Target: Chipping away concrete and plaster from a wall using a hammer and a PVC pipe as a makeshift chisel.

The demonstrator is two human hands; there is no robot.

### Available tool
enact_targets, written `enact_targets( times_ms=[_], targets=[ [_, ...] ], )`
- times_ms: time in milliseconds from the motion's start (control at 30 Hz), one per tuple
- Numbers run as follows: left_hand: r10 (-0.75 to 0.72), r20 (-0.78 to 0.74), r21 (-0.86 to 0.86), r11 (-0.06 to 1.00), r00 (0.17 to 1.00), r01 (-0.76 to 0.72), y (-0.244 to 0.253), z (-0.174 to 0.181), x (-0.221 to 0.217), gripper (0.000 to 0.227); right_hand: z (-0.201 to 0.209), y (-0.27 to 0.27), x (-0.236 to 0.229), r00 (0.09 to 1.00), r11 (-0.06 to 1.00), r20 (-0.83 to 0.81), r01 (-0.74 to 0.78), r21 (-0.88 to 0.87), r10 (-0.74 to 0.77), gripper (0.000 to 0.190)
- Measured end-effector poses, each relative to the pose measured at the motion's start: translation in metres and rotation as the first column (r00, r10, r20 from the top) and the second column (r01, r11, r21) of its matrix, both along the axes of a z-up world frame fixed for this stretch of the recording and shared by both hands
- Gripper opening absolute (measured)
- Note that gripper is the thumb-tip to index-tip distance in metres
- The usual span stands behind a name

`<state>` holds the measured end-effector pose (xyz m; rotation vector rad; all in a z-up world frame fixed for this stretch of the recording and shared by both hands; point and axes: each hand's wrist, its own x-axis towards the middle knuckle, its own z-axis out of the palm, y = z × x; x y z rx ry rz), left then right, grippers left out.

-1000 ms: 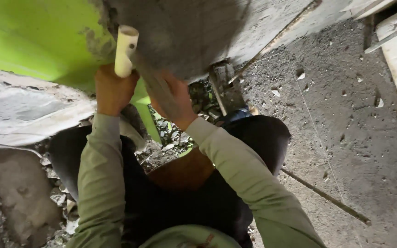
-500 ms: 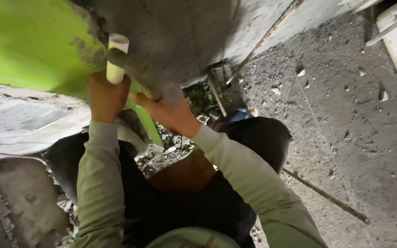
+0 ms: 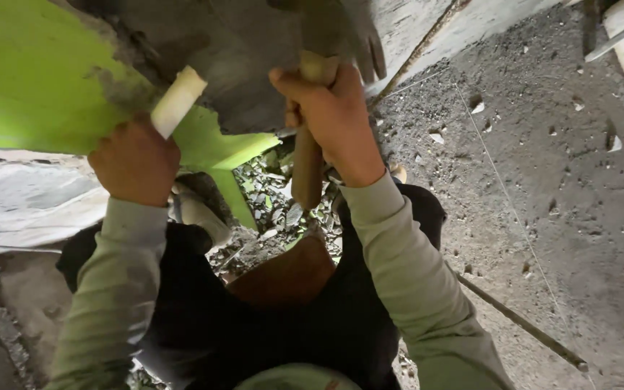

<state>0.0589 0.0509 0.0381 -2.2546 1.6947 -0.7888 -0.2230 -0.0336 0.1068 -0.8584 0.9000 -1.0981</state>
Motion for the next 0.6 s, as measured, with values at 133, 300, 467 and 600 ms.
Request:
enact_targets(
  times_ms=[133, 300, 467, 600],
  targets=[
    [0.045, -0.254, 0.06, 0.998, 0.966, -0.031, 0.003, 0.026, -0.009, 0.025, 0.002, 0.0, 0.001, 0.998, 0.997, 0.057, 0.012, 0.072, -0.016, 0.014],
    [-0.106, -0.473, -0.074, 0.994, 0.874, 0.081, 0.02, 0.031, -0.017, 0.04, 0.006, 0.001, 0.002, 1.0, 0.999, -0.006, -0.004, 0.034, 0.004, 0.012],
    [-0.217, -0.533, -0.144, 0.976, 0.818, 0.164, 0.018, 0.033, -0.01, 0.037, 0.003, 0.001, 0.009, 0.998, 0.989, 0.068, -0.015, 0.147, 0.005, 0.01],
    [-0.256, -0.595, -0.188, 0.966, 0.762, 0.178, 0.014, 0.038, -0.014, 0.036, 0.0, 0.001, 0.013, 0.998, 0.991, 0.065, -0.031, 0.131, 0.023, 0.012]
  ],
)
